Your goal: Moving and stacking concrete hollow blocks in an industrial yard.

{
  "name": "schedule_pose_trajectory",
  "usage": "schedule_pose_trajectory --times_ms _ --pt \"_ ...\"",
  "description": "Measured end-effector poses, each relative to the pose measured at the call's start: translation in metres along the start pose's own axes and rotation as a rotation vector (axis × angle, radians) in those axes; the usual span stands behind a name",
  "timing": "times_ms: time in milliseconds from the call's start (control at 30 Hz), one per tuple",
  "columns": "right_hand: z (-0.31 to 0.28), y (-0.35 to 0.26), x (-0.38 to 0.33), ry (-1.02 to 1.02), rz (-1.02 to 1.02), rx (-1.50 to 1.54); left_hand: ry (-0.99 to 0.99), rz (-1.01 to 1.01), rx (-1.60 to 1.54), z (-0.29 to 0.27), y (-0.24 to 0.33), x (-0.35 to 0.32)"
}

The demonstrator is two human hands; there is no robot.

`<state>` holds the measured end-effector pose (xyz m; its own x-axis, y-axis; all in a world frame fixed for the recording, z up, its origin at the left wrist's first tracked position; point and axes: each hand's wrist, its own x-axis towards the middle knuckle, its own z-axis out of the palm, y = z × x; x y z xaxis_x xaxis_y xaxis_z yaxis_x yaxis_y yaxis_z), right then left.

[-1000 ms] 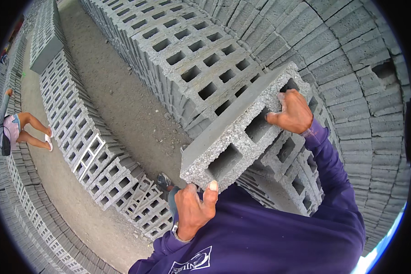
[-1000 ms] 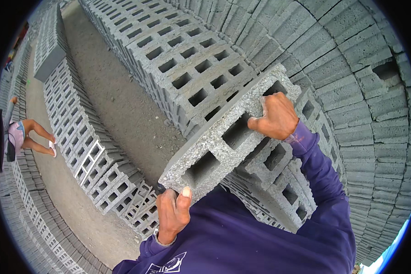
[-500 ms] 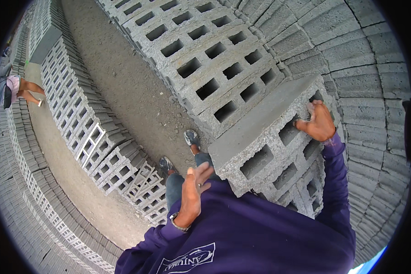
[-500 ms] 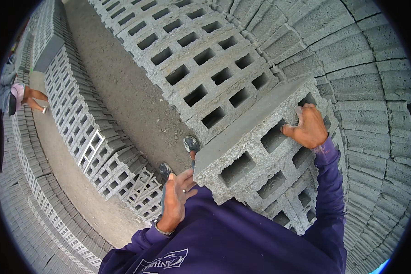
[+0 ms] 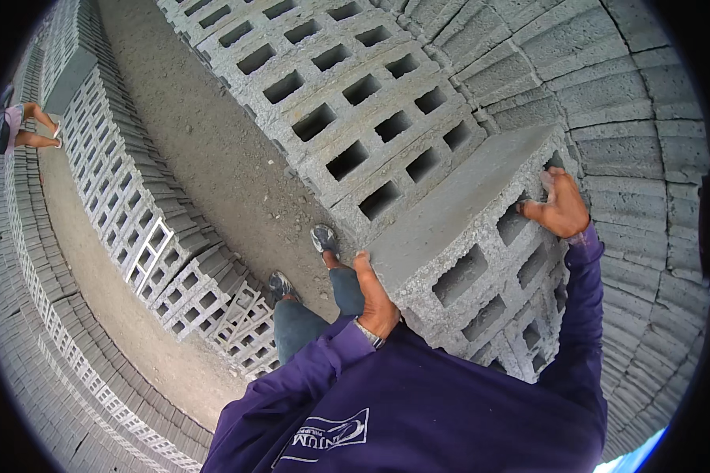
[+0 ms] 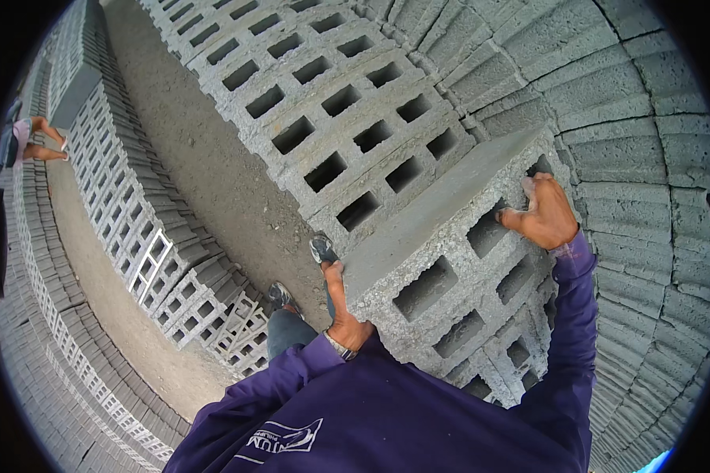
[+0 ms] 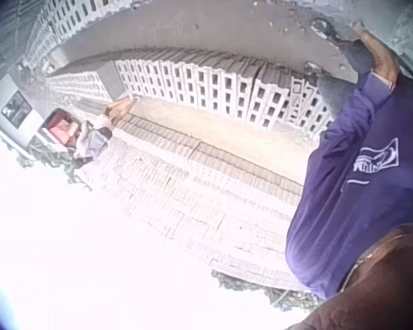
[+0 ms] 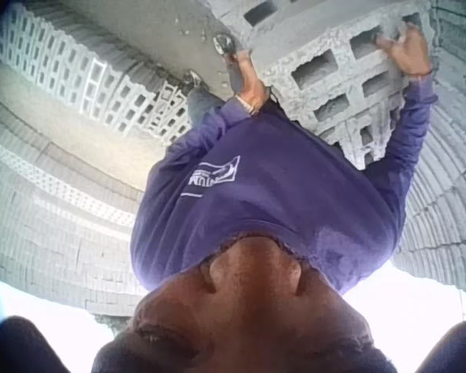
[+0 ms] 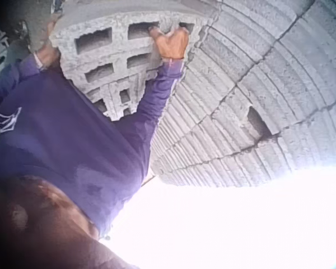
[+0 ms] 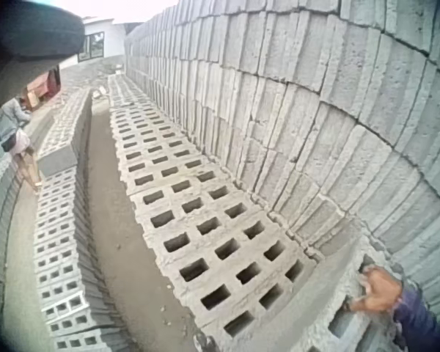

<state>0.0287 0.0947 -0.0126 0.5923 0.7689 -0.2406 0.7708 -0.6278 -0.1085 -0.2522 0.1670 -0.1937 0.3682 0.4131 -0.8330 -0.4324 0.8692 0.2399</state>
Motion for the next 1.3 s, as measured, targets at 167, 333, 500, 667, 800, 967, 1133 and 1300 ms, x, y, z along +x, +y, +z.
schedule_pose_trajectory --times_ms 167,333,500,667,800,967,1133,1300 --pt "-0.008 -0.003 0.007 -0.097 0.208 0.041 -0.11 -0.155 -0.075 -0.012 -0.01 0.012" --pt "-0.013 -0.006 0.009 -0.144 0.13 -0.07 0.105 0.021 0.505 -0.003 0.016 0.001" --pt "-0.025 -0.035 -0.006 -0.06 0.043 -0.464 -0.378 -0.186 0.615 -0.105 0.094 0.029" --pt "-0.058 -0.195 -0.041 0.276 0.08 -0.064 0.155 0.048 0.685 -0.295 0.155 0.063" --pt "0.017 -0.349 -0.063 -0.088 -0.128 0.491 0.657 0.202 0.954 -0.529 0.221 0.071" --pt "0.282 -0.502 -0.058 -0.789 -0.251 0.602 1.259 0.506 1.056 -0.682 0.33 0.057" --pt "0.516 -0.582 -0.078 -0.744 -0.62 0.299 1.099 0.498 1.231 -0.712 0.415 0.103" --pt "0.609 -0.671 -0.094 -0.694 -0.695 0.157 0.759 0.105 1.25 -0.743 0.455 0.125"
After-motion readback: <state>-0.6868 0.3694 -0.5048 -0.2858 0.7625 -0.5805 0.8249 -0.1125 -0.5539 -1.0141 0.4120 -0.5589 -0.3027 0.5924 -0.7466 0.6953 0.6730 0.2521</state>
